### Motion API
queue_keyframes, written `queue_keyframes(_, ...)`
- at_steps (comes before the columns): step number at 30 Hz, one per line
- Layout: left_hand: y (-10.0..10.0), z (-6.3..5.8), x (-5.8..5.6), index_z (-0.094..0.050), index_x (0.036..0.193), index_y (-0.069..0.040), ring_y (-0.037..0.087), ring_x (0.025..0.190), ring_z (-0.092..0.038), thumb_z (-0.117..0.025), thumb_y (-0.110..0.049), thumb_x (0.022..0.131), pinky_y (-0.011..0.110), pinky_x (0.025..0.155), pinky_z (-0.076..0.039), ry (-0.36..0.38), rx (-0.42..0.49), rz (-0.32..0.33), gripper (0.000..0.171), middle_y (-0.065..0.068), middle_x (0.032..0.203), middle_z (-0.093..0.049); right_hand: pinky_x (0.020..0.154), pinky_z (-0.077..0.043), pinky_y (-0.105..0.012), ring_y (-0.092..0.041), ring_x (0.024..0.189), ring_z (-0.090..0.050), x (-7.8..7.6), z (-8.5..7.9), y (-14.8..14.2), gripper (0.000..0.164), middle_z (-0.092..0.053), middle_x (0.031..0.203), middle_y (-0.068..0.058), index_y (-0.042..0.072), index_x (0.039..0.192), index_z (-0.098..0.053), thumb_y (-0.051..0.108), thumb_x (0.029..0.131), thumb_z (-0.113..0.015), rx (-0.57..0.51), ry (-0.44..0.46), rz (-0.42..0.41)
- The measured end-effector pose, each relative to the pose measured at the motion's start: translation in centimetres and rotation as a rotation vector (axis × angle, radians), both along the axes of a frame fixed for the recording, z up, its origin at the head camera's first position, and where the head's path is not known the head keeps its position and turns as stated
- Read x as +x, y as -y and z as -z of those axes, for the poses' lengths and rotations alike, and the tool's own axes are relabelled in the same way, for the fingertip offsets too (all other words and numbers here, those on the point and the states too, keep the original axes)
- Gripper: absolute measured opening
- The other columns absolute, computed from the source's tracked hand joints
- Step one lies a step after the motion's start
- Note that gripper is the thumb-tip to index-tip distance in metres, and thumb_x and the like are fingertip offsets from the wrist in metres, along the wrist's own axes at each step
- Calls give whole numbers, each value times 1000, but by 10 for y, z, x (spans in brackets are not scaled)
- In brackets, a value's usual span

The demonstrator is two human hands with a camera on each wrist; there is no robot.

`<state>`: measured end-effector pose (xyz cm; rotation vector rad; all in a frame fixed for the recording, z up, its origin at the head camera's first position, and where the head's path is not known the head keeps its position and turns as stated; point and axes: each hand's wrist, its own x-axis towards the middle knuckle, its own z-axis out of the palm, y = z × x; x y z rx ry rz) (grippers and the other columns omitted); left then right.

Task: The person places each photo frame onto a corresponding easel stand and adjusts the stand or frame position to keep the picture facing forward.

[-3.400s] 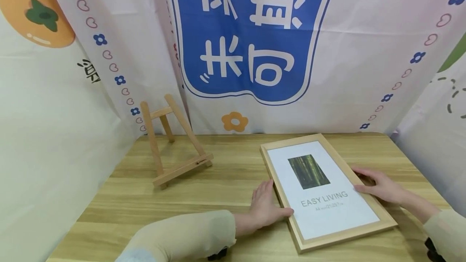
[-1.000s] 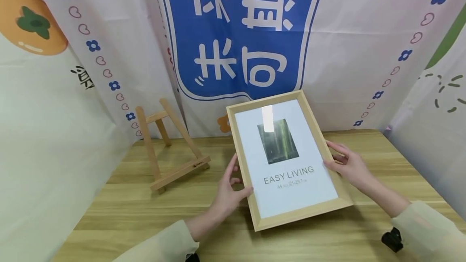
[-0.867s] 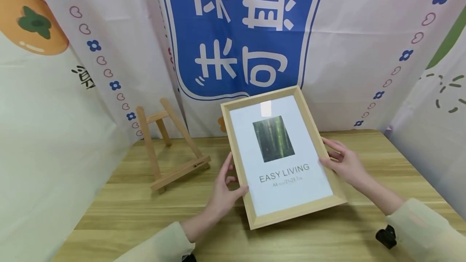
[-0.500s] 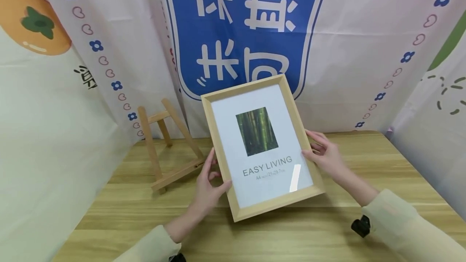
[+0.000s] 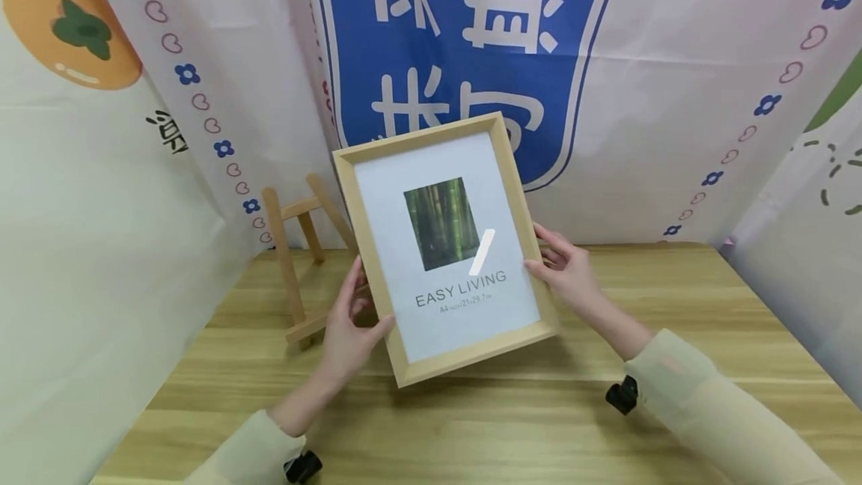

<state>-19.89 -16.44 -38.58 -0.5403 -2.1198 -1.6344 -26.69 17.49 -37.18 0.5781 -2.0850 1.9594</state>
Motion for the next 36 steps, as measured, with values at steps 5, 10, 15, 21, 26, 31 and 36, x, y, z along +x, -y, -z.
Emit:
queue_keyframes(5, 18, -11, 0, -18, 157, -19, 33, 102, -53, -68, 20, 76, 24, 71, -58, 77, 4, -19, 102, 20, 134, -42, 85, -54, -25, -10, 107, -60, -7, -7, 20, 65, -45, 143, -21, 0, 145, -41, -12, 86, -65, -37, 10, -41)
queue_keyframes(10, 35, -18, -1, -17, 157, -20, 24, 99, -54, -67, 21, 77, 28, 63, -59, 55, -22, -67, 103, 18, 134, -41, 86, -54, -25, -13, 108, -60, -16, -13, 41, 64, -46, 142, -22, -2, 144, -42, -14, 85, -64, -96, -9, -71)
queue_keyframes(15, 49, -22, -1, -20, 156, -16, 16, 96, -55, -66, 24, 75, 26, 62, -59, -9, -23, -104, 102, 19, 133, -42, 86, -54, -25, -11, 103, -62, -23, -14, 62, 62, -46, 141, -24, -6, 141, -43, -18, 84, -63, -154, -21, -84)
queue_keyframes(21, 64, -27, 2, -22, 156, -13, 14, 97, -54, -66, 27, 73, 15, 76, -53, -37, -11, -151, 102, 17, 129, -45, 89, -53, -27, -27, 109, -60, -33, -13, 84, 58, -46, 141, -24, -7, 140, -44, -17, 85, -62, -160, -65, -110)
queue_keyframes(26, 77, -32, 1, -24, 155, -16, 16, 99, -53, -65, 29, 71, 12, 79, -51, -48, -3, -220, 104, 8, 129, -46, 96, -50, -32, -42, 116, -54, -37, -20, 101, 56, -45, 142, -24, -7, 140, -43, -15, 88, -60, -131, -97, -143)
queue_keyframes(31, 91, -33, -2, -26, 155, -14, 13, 93, -56, -62, 32, 70, 13, 64, -54, -97, 38, -230, 103, 2, 128, -45, 98, -48, -34, -40, 117, -55, -44, -28, 118, 56, -47, 140, -23, -4, 141, -45, -14, 88, -60, -118, -101, -144)
queue_keyframes(36, 102, -37, -5, -26, 154, -13, 13, 93, -56, -61, 31, 72, 13, 62, -54, -81, 50, -255, 100, 0, 128, -45, 97, -49, -34, -38, 116, -55, -51, -33, 133, 55, -49, 139, -22, -3, 140, -47, -15, 88, -60, -128, -108, -140)
